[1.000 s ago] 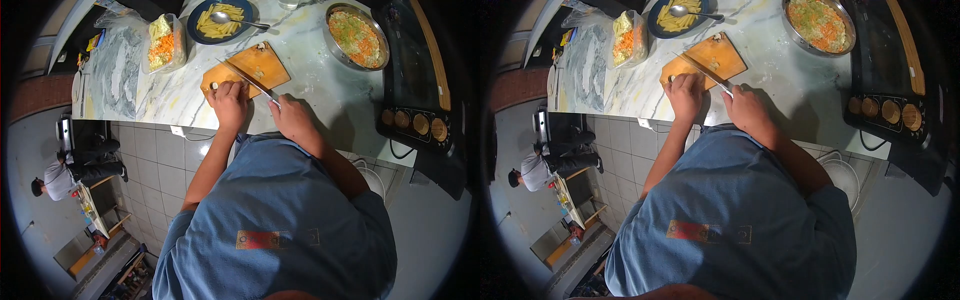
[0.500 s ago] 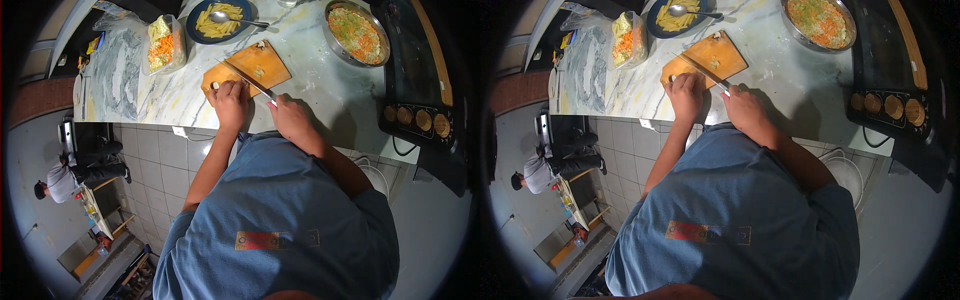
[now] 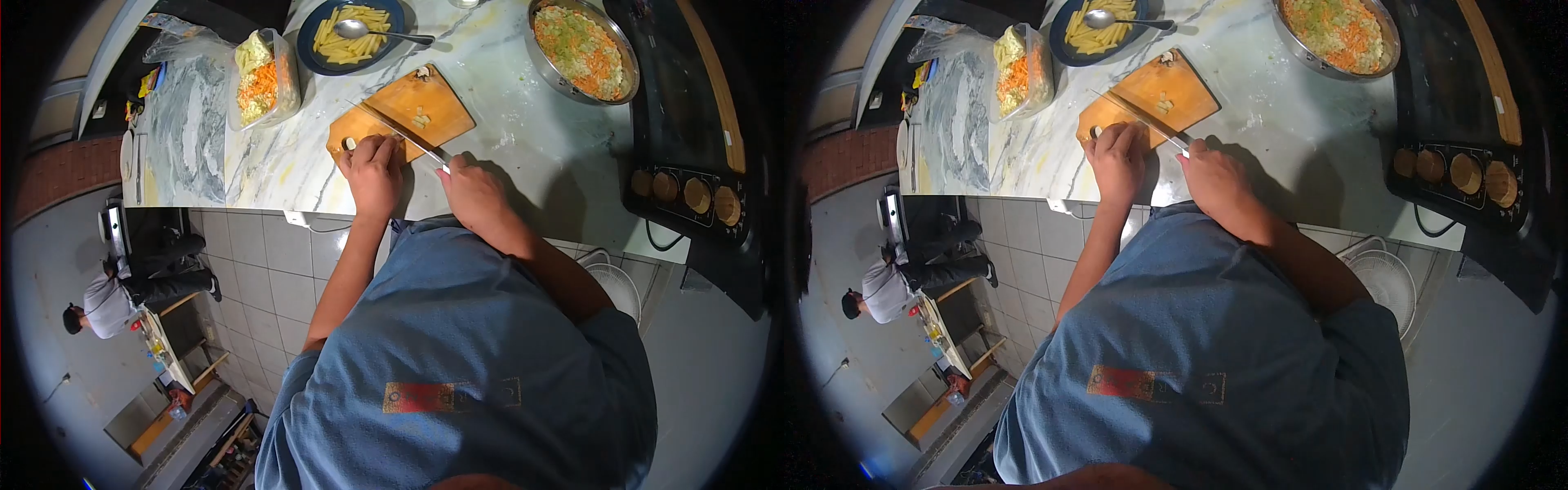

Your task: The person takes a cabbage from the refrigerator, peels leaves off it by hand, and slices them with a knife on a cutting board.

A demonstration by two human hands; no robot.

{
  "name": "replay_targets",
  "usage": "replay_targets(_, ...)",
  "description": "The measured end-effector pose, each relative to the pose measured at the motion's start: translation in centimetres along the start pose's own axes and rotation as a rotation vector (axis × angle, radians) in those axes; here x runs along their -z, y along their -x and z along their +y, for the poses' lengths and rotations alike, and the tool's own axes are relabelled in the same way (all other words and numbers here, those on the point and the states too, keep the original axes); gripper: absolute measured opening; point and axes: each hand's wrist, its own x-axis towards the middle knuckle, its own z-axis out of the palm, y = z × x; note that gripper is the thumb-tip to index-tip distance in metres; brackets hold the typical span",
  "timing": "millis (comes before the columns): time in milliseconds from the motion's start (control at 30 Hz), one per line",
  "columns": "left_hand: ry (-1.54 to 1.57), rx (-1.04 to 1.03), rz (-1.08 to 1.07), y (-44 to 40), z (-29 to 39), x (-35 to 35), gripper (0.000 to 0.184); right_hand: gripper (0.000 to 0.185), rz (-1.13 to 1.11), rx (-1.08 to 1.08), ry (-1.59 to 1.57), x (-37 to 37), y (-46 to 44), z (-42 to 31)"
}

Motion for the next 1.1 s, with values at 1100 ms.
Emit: replay_targets(1100,0.02,0.044,0.003,-0.2,0.2,0.22,0.016,0.035,-0.11,-0.081,0.06,0.24,-0.65,-0.34)
